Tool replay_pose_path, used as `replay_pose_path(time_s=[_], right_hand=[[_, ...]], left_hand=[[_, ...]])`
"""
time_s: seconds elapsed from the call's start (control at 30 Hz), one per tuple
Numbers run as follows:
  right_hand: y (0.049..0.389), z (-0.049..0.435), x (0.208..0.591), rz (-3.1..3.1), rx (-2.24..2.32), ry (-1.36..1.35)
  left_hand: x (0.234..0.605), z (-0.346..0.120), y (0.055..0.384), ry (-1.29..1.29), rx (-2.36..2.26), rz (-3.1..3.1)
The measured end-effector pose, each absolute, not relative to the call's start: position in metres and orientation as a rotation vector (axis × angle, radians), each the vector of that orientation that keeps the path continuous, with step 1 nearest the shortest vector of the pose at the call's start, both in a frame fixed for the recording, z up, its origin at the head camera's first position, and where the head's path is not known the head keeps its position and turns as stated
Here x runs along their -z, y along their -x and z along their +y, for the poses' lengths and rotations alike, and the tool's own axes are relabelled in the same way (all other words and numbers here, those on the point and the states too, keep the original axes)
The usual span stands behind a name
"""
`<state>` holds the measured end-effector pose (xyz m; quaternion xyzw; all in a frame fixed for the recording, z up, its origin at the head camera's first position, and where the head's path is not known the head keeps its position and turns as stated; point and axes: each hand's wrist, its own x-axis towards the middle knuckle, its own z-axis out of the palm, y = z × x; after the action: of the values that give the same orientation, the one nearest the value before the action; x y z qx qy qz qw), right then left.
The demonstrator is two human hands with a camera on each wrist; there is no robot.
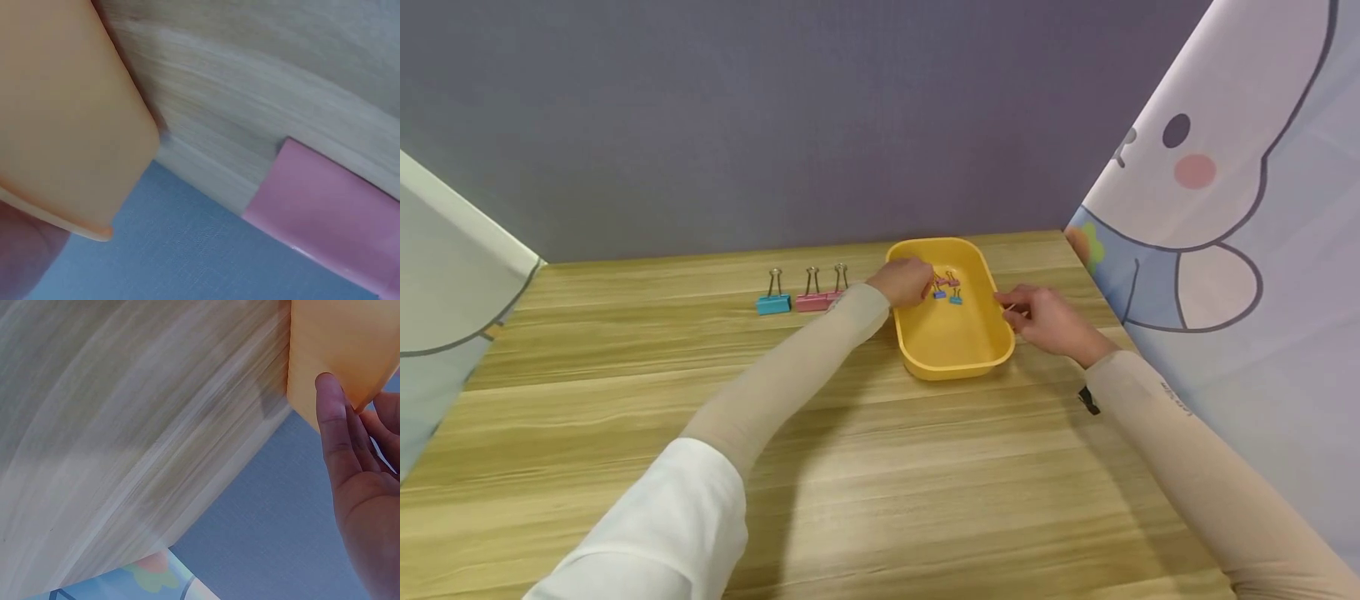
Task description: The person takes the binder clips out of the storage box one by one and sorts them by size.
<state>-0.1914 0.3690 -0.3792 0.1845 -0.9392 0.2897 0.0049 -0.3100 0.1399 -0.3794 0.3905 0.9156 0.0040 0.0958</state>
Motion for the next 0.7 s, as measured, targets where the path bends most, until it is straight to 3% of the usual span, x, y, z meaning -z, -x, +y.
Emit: replay_pose_path(time_s=[0.37,0.7], right_hand=[[0.194,0.365,0.375,-2.971,-0.871,-0.567],[0.193,0.363,0.374,-2.952,-0.888,-0.579]], left_hand=[[0.388,0.145,0.313,-1.143,-0.084,2.724],[0.393,0.142,0.323,-1.39,-0.307,2.684]])
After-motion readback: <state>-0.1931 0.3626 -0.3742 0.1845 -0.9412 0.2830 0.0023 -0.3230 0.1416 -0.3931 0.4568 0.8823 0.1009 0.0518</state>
